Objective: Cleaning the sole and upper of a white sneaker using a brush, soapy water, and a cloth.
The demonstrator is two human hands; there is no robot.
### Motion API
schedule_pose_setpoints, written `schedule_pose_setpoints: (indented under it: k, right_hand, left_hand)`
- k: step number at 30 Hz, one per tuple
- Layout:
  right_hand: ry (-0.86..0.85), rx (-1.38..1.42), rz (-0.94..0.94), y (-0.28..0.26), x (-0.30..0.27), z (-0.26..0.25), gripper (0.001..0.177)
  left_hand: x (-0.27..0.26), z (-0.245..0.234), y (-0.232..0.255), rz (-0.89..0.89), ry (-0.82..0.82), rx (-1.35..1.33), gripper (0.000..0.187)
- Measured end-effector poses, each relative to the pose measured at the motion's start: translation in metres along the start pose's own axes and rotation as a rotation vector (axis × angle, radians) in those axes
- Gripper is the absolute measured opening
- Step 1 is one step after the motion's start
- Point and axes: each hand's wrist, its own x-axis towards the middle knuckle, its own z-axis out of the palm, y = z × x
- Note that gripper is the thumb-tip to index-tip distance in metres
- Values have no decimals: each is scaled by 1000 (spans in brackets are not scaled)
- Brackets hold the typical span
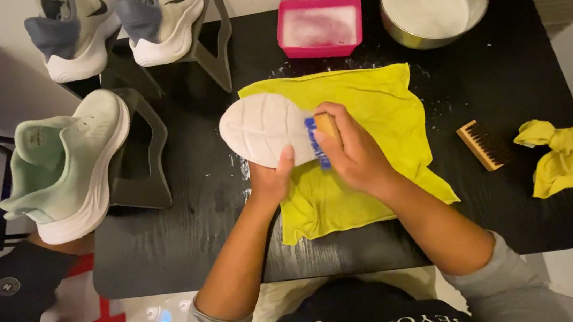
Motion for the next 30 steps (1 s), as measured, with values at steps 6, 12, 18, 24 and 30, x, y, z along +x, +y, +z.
schedule_pose_setpoints:
  k: [6, 12, 18, 24, 30]
  right_hand:
    - [49, -181, 100, 42, 7, -24, 34]
    - [34, 66, 60, 20, -3, -10, 37]
    - [-25, -61, 72, 19, 7, -14, 34]
    - [35, -134, 20, 77, 16, -29, 33]
    - [-13, -27, -103, 16, 10, -5, 32]
  left_hand:
    - [5, -4, 9, -61, 26, -27, 70]
    - [2, -1, 8, 4, 6, 42, 78]
    - [3, -5, 11, -54, -2, 31, 79]
    - [1, -3, 13, -7, -18, 36, 75]
    - [-2, 2, 6, -23, 33, 55, 75]
